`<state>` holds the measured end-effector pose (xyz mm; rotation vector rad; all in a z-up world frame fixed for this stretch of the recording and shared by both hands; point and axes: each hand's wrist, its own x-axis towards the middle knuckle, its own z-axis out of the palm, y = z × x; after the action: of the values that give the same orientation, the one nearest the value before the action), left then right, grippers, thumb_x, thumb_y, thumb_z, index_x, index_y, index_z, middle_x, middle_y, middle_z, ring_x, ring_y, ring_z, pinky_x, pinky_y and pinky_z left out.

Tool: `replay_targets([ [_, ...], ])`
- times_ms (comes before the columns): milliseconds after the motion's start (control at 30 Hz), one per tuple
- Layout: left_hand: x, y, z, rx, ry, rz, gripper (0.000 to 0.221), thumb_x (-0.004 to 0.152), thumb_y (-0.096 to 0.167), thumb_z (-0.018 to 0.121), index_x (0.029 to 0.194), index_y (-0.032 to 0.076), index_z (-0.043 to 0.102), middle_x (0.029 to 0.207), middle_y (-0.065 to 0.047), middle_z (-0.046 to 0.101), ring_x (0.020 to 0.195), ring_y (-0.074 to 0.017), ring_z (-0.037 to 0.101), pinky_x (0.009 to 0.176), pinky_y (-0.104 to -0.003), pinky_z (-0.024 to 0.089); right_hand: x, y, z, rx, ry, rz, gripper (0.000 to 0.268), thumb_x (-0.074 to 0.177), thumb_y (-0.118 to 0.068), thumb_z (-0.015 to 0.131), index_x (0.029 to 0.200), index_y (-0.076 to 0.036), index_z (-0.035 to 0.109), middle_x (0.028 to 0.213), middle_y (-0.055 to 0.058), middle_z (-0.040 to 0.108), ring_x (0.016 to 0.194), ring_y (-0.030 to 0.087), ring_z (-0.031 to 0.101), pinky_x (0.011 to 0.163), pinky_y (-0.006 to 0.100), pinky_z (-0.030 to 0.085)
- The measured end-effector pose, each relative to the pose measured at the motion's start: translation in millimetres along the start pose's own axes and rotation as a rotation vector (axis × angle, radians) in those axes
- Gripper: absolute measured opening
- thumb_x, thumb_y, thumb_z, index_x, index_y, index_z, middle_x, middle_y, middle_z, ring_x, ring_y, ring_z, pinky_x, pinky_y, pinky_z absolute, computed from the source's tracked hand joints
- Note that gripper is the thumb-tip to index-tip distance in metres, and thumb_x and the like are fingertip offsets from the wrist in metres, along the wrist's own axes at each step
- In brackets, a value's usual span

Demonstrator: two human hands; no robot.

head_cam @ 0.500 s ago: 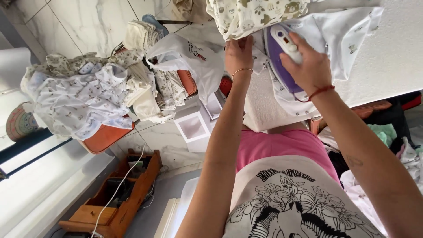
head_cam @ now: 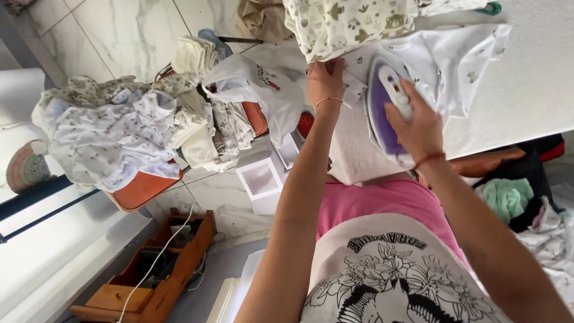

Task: The person irons and folds baby clothes on an ironing board, smoothing the fabric and using a steam iron before folding each piece neatly.

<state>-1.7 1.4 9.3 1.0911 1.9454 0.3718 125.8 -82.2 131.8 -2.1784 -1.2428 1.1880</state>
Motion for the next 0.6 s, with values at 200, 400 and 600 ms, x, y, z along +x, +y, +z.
replay_targets([
  [200,0,-11,15,0.025,0.062,0.059,0.03,0.074,0.04,0.052,0.081,0.011,0.055,0.09,-0.005,0.056,0.085,-0.025,0.054,0.063,-0.043,0.046,0,26,13,0.017,0.081,-0.048,0.046,0.084,-0.026,0.055,0.126,-0.009,0.043,0.093,0.008,0.062,0.055,0.014,0.058,0.047,0.024,0.051],
  [400,4,-10,6,0.034,0.053,0.064,0.028,0.075,0.039,0.053,0.081,0.012,0.055,0.09,-0.003,0.054,0.085,-0.0212,0.054,0.06,-0.039,0.047,5,36,-11,-0.287,-0.058,-0.25,0.045,0.088,-0.023,0.054,0.128,-0.006,0.043,0.083,0.017,0.063,0.04,0.017,0.056,0.029,0.023,0.049],
  [600,3,-14,10,0.04,0.03,0.05,0.026,0.074,0.039,0.052,0.082,0.015,0.055,0.086,-0.001,0.057,0.09,-0.0199,0.052,0.062,-0.039,0.046,41,39,-24,-0.532,-0.032,-0.452,0.041,0.089,-0.03,0.055,0.125,-0.011,0.051,0.082,0.014,0.065,0.041,0.015,0.056,0.027,0.022,0.046],
])
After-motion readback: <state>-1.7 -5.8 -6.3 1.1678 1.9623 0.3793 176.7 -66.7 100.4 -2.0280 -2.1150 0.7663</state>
